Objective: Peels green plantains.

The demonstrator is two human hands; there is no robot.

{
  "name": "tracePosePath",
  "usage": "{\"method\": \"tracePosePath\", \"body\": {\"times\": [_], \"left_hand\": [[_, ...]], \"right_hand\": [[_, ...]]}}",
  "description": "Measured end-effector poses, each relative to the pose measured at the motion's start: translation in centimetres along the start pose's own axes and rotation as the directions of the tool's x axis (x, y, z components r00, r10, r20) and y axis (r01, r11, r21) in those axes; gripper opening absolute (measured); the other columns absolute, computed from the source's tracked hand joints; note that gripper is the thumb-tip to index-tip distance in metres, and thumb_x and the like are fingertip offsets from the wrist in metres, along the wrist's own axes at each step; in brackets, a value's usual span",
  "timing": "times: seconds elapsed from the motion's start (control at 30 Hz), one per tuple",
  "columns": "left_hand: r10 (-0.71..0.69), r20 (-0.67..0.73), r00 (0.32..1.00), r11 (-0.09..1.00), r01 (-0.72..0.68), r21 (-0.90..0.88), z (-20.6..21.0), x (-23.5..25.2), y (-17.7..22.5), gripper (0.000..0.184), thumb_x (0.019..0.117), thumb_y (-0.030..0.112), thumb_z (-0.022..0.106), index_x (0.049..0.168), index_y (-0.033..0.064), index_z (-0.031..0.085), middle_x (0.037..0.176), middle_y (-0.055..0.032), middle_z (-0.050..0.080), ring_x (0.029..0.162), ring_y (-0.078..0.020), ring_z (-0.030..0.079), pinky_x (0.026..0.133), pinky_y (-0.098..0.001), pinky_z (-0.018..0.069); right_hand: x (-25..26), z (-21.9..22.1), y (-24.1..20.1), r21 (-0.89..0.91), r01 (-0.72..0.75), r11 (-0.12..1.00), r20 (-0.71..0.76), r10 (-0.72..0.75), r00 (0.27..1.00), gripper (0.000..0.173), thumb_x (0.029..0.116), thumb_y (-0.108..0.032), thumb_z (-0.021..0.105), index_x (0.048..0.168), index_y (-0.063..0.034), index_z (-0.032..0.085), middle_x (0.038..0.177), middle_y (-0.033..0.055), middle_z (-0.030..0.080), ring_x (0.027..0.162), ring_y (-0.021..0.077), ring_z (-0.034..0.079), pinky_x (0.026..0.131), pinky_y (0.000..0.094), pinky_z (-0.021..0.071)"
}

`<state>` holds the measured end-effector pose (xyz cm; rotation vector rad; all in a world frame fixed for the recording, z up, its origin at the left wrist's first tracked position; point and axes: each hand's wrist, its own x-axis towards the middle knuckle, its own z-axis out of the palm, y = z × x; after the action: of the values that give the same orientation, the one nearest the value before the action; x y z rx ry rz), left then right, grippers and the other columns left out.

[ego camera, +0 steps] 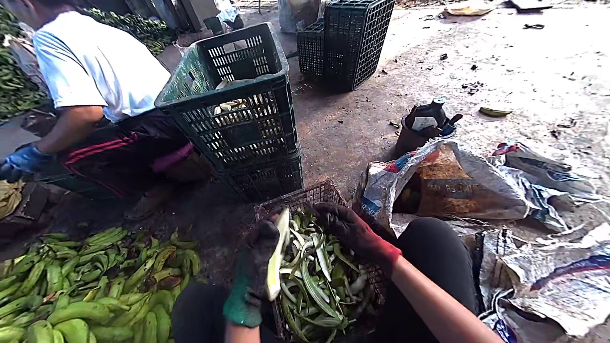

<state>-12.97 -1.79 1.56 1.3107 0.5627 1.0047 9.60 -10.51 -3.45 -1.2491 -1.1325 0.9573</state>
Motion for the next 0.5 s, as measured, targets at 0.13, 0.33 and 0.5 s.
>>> {"method": "tracePosePath", "body": {"times": [0.13,0.33,0.5], "left_hand": [[0.716,0.097,0.691,0.532,-0.631,0.565,-0.6,7.4,12.3,0.019,0.0992,0.029,0.064,0.112,0.0150,0.067,0.101,0.0098,0.068,0.090,0.0007,0.064,0.078,-0.0205,0.0557],[0.551,0.094,0.829,0.228,-0.258,0.939,1.3,22.7,16.8,0.042,0.1054,0.021,0.048,0.135,-0.0093,0.050,0.128,-0.0236,0.057,0.119,-0.0209,0.056,0.105,-0.0326,0.0411],[-0.154,0.152,0.976,0.491,-0.058,0.869,2.3,13.9,-7.5,0.031,0.0956,0.017,0.064,0.124,0.0054,0.066,0.112,-0.0164,0.070,0.101,-0.0298,0.068,0.091,-0.0525,0.0557]], "right_hand": [[-3.4,-1.7,2.0,0.083,-0.316,0.945,0.041,0.314,0.949,0.043,0.1033,-0.036,0.048,0.132,-0.0052,0.058,0.090,0.0007,0.071,0.071,0.0107,0.069,0.065,0.0293,0.0604],[-4.0,-2.4,1.7,0.241,-0.229,0.943,-0.171,0.273,0.947,0.031,0.1048,-0.021,0.044,0.127,-0.0031,0.056,0.086,-0.0014,0.070,0.068,0.0096,0.068,0.063,0.0278,0.0603],[-3.9,-3.7,2.6,0.264,-0.169,0.950,-0.332,0.254,0.908,0.035,0.1070,-0.022,0.036,0.126,-0.0001,0.056,0.086,0.0008,0.069,0.071,0.0111,0.068,0.065,0.0305,0.0607]]}}
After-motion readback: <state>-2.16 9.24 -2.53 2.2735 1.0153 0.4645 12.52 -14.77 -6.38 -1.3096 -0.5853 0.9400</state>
